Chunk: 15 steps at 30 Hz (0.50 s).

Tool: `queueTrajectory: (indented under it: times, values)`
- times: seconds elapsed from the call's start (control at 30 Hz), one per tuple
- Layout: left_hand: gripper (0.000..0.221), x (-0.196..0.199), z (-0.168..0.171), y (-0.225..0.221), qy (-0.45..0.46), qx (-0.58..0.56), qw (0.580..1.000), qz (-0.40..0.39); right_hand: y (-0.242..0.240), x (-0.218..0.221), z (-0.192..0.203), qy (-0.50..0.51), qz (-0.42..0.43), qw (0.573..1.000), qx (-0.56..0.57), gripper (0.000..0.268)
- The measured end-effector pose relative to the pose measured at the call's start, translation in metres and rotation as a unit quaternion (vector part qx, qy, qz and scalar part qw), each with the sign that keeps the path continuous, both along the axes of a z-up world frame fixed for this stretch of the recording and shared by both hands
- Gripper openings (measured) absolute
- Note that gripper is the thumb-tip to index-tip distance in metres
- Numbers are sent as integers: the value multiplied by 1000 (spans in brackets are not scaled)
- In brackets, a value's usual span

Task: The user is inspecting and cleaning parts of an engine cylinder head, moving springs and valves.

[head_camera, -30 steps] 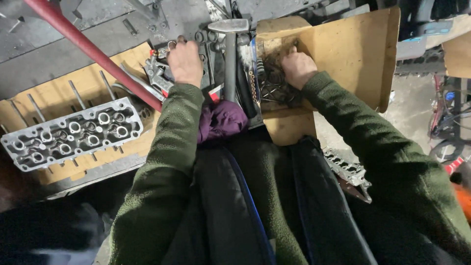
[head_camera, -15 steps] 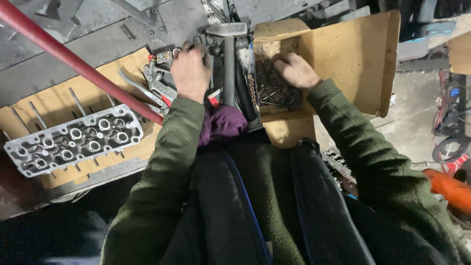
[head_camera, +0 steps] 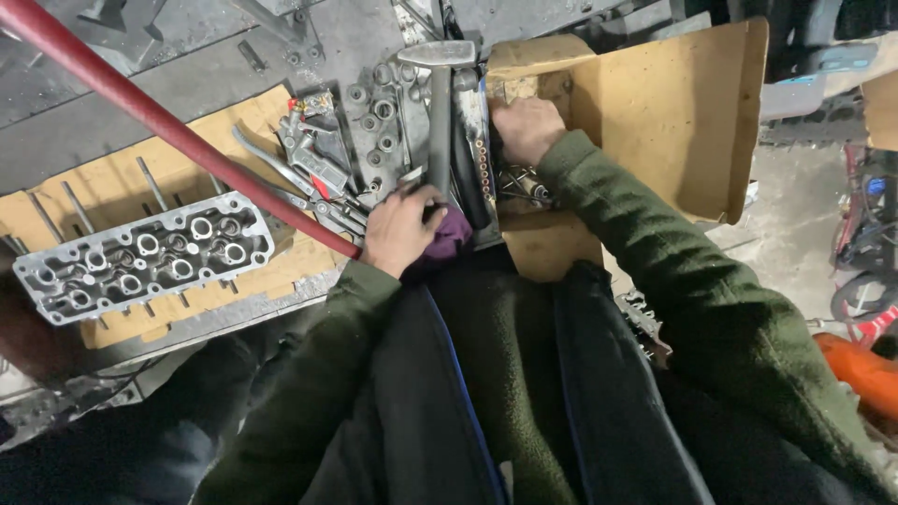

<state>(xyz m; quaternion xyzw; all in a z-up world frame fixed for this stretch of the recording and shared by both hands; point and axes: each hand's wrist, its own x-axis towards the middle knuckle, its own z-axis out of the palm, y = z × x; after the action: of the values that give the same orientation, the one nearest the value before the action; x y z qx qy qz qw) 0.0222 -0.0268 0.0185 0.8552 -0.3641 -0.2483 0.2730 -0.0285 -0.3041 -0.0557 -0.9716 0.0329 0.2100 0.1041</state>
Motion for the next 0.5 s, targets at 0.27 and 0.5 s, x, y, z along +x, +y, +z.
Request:
queueTrajectory:
  times: [0.27, 0.5]
  values:
    - [28, -22, -10, 25, 27, 19, 998, -46, 3, -5, -18, -93, 60, 994, -27, 13]
    - [21, -27, 20, 12, 18, -17, 999, -24, 7, -8, 52, 21, -98, 995, 30, 42]
